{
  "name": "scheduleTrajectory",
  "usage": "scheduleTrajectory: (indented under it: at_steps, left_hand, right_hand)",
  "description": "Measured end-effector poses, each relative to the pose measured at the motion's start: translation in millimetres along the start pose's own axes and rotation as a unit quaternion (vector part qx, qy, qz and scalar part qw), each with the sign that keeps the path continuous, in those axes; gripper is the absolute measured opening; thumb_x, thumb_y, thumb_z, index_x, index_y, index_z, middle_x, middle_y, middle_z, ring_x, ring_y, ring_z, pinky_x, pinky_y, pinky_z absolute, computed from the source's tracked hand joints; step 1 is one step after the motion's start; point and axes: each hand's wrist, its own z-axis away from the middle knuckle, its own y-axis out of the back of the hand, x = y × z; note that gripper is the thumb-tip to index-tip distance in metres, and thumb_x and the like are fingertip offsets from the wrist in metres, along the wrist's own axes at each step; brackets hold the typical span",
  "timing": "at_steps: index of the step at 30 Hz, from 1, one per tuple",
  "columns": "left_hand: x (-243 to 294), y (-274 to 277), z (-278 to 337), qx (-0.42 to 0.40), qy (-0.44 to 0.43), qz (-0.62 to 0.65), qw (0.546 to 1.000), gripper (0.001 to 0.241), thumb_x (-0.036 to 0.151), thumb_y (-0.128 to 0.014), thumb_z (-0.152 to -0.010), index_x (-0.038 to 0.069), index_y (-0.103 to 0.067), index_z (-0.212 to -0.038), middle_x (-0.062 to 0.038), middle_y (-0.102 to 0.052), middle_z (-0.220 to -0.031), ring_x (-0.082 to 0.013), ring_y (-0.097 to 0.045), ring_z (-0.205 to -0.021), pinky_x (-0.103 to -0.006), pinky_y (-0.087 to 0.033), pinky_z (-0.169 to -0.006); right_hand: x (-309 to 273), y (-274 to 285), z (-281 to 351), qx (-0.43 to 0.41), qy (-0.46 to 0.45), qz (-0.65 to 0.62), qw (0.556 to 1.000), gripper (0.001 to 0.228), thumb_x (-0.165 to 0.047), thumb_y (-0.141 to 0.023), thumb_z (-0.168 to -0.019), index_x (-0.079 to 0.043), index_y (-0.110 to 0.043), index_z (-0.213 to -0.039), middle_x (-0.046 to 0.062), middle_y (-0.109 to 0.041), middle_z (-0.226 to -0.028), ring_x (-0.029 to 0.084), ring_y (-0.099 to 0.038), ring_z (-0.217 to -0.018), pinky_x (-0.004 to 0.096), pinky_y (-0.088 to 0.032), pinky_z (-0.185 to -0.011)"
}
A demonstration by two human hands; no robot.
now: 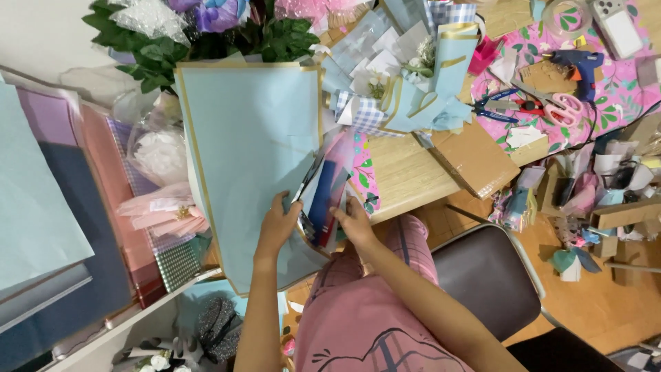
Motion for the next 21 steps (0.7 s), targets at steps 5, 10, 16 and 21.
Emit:
scheduleTrajectory:
  at_steps: [5,10,16,21]
  left_hand:
    - [8,4,6,-0.011,0.012,0.006,1.000,0.082,0.062,-0.052,-0.086,0.016,-0.042,-0.154,-0.031,-0.050,-0.146,-0.0469,-0.047,-0.137,-0.0565,-0.040,-0.111]
    - [23,10,20,-0.016,0.013,0.037,0.999,0.084,0.060,-0.054,-0.086,0.013,-0.042,-0.154,-0.031,-0.044,-0.152,-0.0481,-0.043,-0.140,-0.0586,-0.038,-0.112]
    - [20,8,18,-0.017,0.007,0.024,1.000,0.084,0.060,-0.054,-0.087,0.012,-0.040,-0.155,-0.030,-0.040,-0.155,-0.0480,-0.042,-0.141,-0.0601,-0.037,-0.113]
    - [32,11,28,-0.021,0.027,0.017,0.999,0.084,0.059,-0.053,-0.087,0.013,-0.039,-0.156,-0.029,-0.039,-0.157,-0.0463,-0.042,-0.142,-0.0577,-0.037,-0.115]
  right_hand:
    - [34,24,-20,0.005,-0.036,-0.026,0.999,0.033,-0.011,-0.070,-0.085,0.000,-0.069,-0.116,0.010,-0.070,-0.096,0.024,-0.064,-0.092,0.039,-0.053,-0.087]
    - [22,18,-9,-0.005,-0.053,-0.092,0.994,0.027,-0.002,-0.062,-0.084,0.002,-0.072,-0.108,0.007,-0.065,-0.082,0.020,-0.064,-0.077,0.033,-0.056,-0.073]
    - [33,15,-10,0.023,-0.065,-0.105,0.992,0.014,-0.011,-0.063,-0.094,-0.002,-0.073,-0.101,0.006,-0.066,-0.080,0.018,-0.060,-0.071,0.028,-0.050,-0.068]
    - [25,32,-7,0.019,-0.040,-0.106,0.993,0.012,-0.006,-0.062,-0.092,-0.003,-0.073,-0.094,0.012,-0.069,-0.076,0.022,-0.068,-0.069,0.032,-0.054,-0.065]
